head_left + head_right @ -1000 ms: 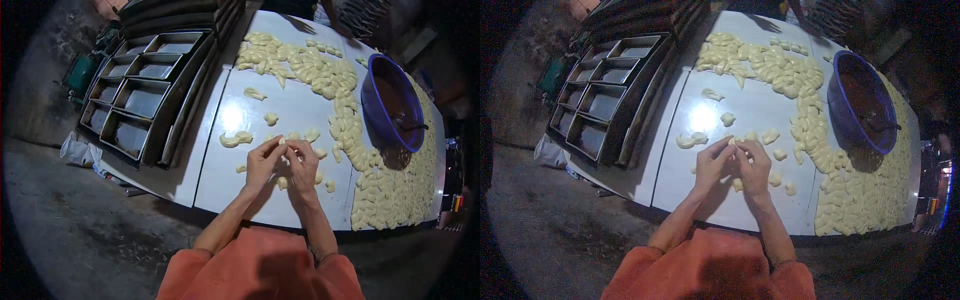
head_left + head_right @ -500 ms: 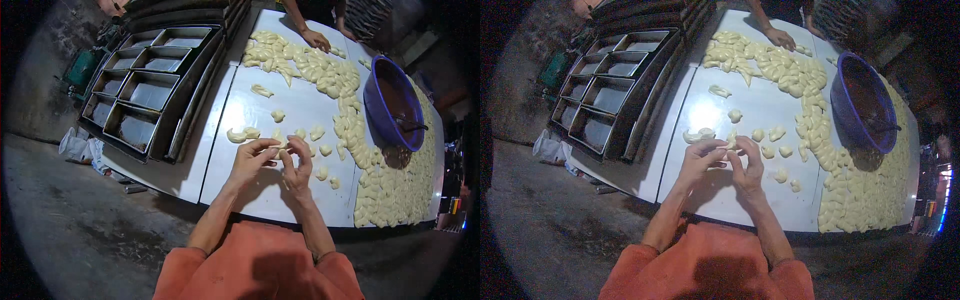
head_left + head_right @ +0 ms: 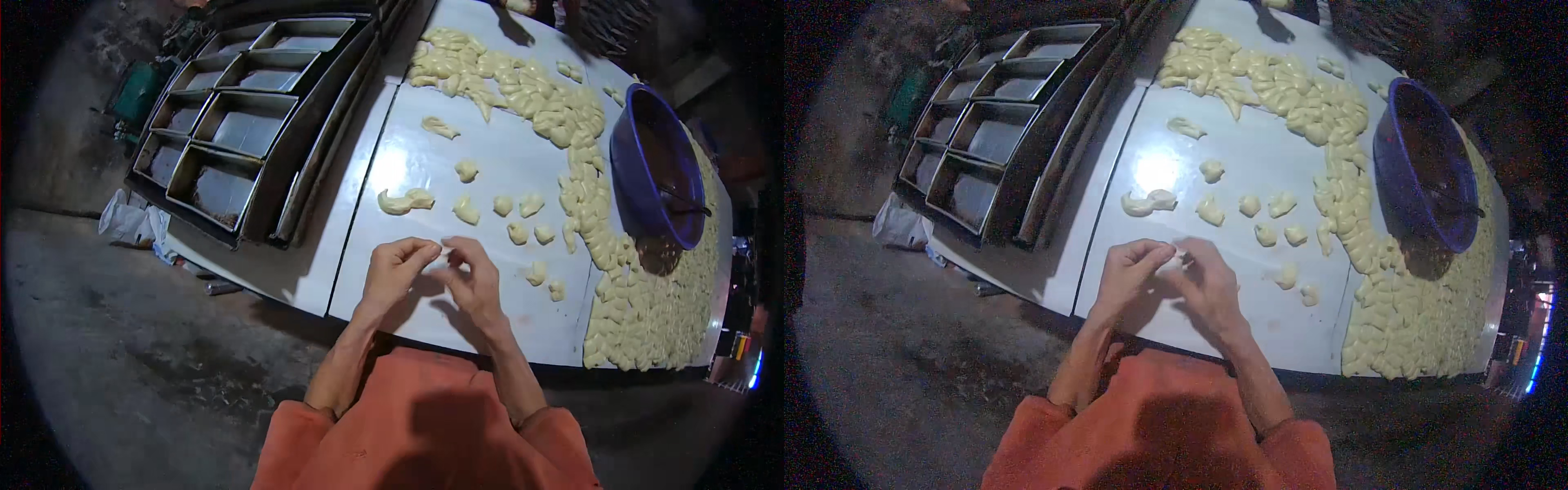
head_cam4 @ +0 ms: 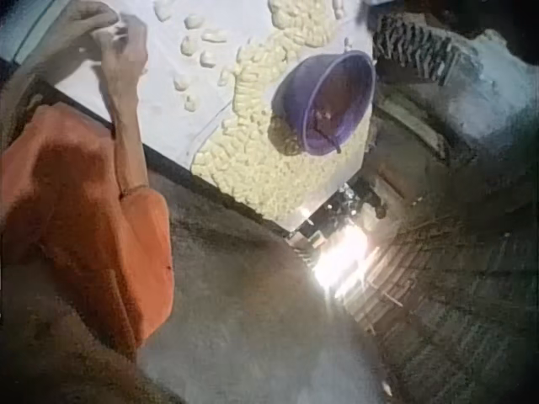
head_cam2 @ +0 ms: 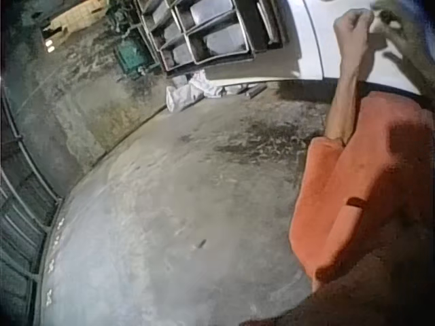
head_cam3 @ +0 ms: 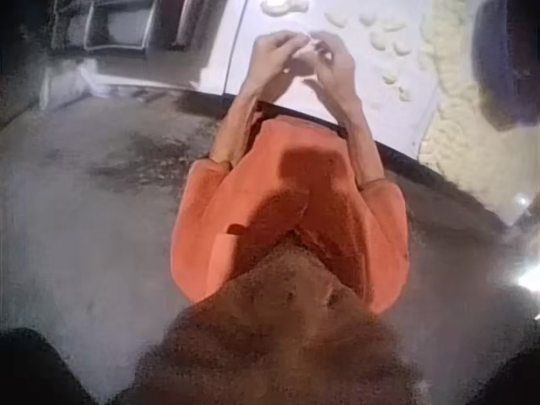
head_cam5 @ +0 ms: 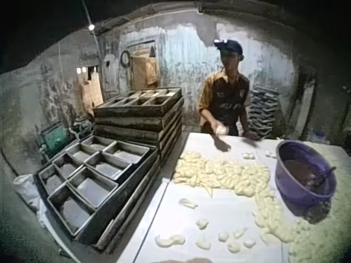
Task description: The person shapes portions of dough by hand, filling them from a bowl and placing the shaped dough into metal baking trays.
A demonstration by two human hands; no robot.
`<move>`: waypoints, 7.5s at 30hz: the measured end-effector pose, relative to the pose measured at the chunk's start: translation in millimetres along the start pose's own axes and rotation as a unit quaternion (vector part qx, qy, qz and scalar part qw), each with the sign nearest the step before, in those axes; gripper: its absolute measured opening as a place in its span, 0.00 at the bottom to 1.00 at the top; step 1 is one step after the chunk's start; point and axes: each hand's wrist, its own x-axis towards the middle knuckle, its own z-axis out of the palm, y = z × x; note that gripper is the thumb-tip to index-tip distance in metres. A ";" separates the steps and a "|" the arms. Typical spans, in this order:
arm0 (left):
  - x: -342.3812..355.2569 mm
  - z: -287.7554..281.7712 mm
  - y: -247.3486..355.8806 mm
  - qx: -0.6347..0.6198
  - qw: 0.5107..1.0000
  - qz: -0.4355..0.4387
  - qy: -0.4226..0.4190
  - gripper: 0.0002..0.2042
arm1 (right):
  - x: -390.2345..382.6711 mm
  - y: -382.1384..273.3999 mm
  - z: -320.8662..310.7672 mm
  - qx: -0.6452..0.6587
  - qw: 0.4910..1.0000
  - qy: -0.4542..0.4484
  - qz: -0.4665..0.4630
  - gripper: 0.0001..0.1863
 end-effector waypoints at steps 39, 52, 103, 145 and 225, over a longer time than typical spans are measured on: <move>2.6 95.7 10.8 0.121 0.982 0.068 -0.128 0.20 | -29.8 53.0 -90.5 0.288 0.937 0.084 0.178 0.12; 51.4 266.8 -17.9 -0.124 0.923 0.339 -0.133 0.48 | -0.4 28.9 -195.0 0.575 0.804 0.104 0.107 0.11; 48.6 121.8 8.7 -0.266 0.963 -0.016 -0.024 0.17 | 23.3 18.5 -90.5 -0.118 0.985 0.112 -0.048 0.19; 3.2 3.3 27.4 0.083 0.994 0.071 0.023 0.18 | 4.4 20.4 -12.5 -0.022 0.998 -0.009 -0.056 0.13; 58.5 261.8 28.0 0.065 0.967 0.014 -0.246 0.17 | 120.2 59.4 -436.0 0.256 0.953 0.083 0.142 0.08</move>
